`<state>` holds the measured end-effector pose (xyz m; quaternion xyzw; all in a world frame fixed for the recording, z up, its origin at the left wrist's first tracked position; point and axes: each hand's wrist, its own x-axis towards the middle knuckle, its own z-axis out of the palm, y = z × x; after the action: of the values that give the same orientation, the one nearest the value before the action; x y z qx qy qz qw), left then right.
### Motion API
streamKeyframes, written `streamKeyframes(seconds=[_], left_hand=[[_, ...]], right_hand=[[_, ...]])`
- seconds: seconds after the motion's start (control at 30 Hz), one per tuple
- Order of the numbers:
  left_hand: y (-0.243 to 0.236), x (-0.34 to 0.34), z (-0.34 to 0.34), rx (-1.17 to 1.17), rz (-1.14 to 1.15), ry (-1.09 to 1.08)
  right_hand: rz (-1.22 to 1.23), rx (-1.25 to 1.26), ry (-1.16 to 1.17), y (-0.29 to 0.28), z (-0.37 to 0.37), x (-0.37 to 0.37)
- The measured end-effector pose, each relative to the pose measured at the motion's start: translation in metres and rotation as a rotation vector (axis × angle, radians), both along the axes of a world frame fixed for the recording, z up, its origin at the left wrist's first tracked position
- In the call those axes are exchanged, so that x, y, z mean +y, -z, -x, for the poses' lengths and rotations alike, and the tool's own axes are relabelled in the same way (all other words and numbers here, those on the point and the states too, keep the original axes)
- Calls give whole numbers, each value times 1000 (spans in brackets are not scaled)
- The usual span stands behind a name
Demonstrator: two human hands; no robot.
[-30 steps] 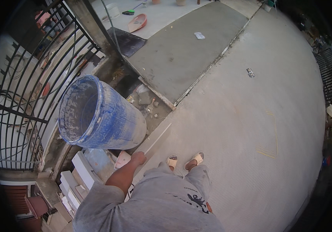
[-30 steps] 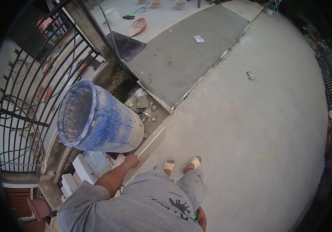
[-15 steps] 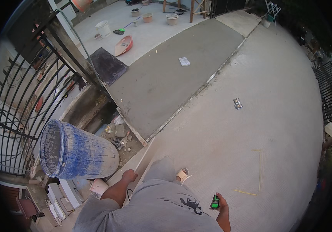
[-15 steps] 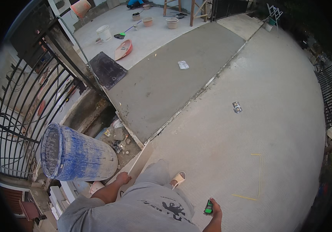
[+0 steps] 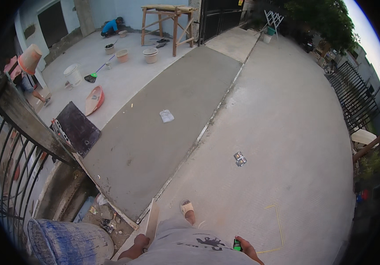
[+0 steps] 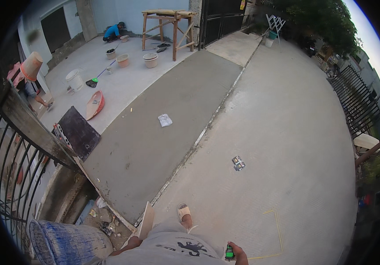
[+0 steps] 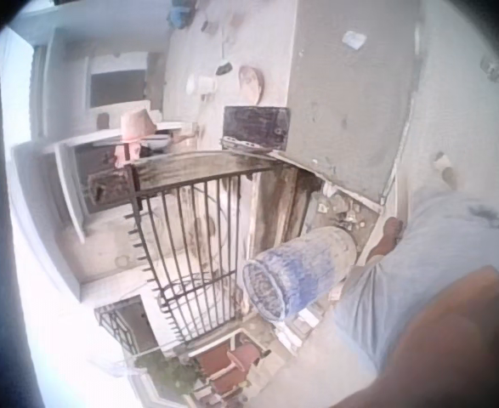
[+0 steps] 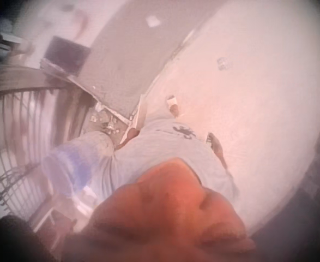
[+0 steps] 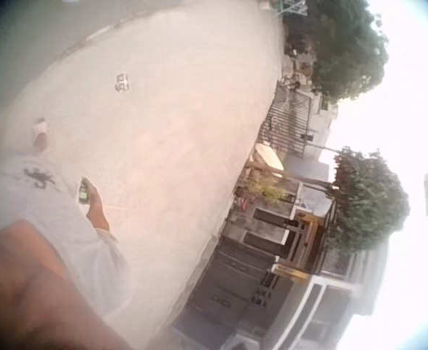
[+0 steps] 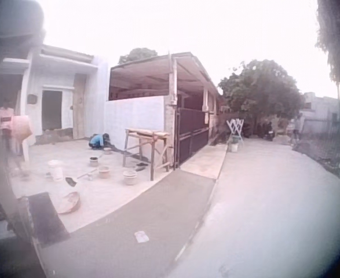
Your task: The person selects a tile from a stack, measures and marks it with a tape measure and marker, then uses a manual tile cutter to score and snap the tile. Finally, the person uses an oscillating multi-tool to cut along the marked line on the tile.
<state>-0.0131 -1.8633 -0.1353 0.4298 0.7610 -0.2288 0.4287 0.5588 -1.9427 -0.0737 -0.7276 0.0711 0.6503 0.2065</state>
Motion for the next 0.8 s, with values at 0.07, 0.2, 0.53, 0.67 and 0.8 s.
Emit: streamKeyframes(seconds=[0.07, 0.2, 0.53, 0.67, 0.8], left_hand=[[23, 58, 4, -39, -59, 83], [-14, 168, -17, 11, -155, 27], [-3, 364, -17, 50, -222, -185], [-2, 416, -16, 45, -236, -267], [-12, 442, 1, 46, -143, -363]], right_hand=[[-92, -25, -195, 43, -11, 10], [102, -134, -210, -27, 1, 110], [67, -80, -204, 0, -49, 428], [61, -58, -530, 35, -38, 597], [-74, -61, -853, -1, 45, 792]])
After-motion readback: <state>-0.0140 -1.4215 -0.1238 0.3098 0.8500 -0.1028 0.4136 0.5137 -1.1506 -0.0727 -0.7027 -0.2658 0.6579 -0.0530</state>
